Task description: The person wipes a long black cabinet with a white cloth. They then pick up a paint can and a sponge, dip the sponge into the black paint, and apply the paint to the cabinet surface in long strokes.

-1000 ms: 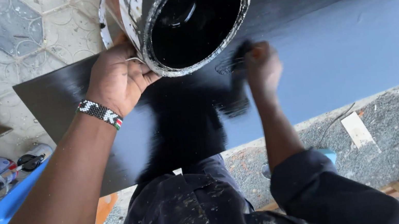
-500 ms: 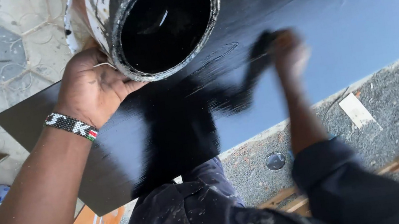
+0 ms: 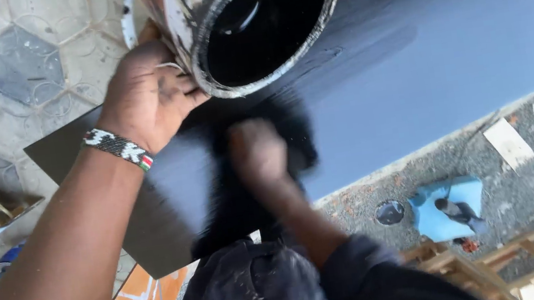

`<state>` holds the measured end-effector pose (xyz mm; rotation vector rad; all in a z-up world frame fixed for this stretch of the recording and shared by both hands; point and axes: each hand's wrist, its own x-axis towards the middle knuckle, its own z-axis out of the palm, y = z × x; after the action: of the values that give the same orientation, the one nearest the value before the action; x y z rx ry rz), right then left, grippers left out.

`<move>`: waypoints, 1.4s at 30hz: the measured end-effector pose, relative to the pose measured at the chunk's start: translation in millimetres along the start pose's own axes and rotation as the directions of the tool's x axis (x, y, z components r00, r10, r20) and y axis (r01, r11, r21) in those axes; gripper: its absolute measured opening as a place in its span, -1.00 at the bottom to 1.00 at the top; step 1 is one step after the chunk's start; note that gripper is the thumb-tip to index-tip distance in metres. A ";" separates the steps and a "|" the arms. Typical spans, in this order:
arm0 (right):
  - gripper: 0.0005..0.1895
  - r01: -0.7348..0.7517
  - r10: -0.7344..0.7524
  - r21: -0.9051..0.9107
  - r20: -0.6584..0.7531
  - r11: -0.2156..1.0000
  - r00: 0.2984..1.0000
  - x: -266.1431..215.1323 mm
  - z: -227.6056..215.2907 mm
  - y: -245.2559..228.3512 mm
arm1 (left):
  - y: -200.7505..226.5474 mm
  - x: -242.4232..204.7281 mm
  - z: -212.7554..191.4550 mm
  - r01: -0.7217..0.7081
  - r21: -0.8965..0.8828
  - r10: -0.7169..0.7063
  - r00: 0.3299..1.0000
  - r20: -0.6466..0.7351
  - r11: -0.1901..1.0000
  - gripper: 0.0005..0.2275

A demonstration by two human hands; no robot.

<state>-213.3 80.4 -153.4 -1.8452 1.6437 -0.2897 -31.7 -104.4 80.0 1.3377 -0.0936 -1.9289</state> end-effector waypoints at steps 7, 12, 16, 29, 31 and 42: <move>-0.83 -0.264 0.148 -0.139 -0.549 0.954 0.823 96.9 -232.1 347.7 | 4.7 7.0 -15.7 -0.015 -0.049 0.018 0.999 0.046 0.999 -0.57; -0.93 -0.203 0.063 -0.141 -0.652 0.969 0.756 53.6 -68.1 212.7 | 0.1 16.1 -19.9 -0.058 -0.085 0.066 0.994 0.087 0.995 -0.59; -0.92 -0.105 0.110 0.051 -0.111 0.993 0.988 22.4 9.5 -59.3 | -3.1 16.3 -19.8 -0.079 -0.058 0.086 0.986 0.142 0.995 -0.61; -0.88 -0.195 0.124 -0.046 -0.625 0.980 0.771 118.8 -138.9 283.1 | -6.7 30.4 -32.2 -0.067 -0.113 0.077 0.993 0.085 0.991 -0.57; -0.93 -0.231 0.149 -0.127 -0.460 0.965 0.875 69.7 -68.9 111.8 | 2.5 24.2 -18.2 -0.041 -0.103 0.050 0.996 0.080 0.994 -0.66; -0.80 -0.391 0.092 -0.634 -0.451 0.667 0.888 95.2 -153.9 212.2 | 20.1 21.4 -11.6 -0.050 -0.075 0.056 0.995 0.083 0.996 -0.74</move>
<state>-452.1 -60.5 -183.5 -2.1489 2.5302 0.1652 -14.3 -127.7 67.7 1.1943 -0.0980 -1.9260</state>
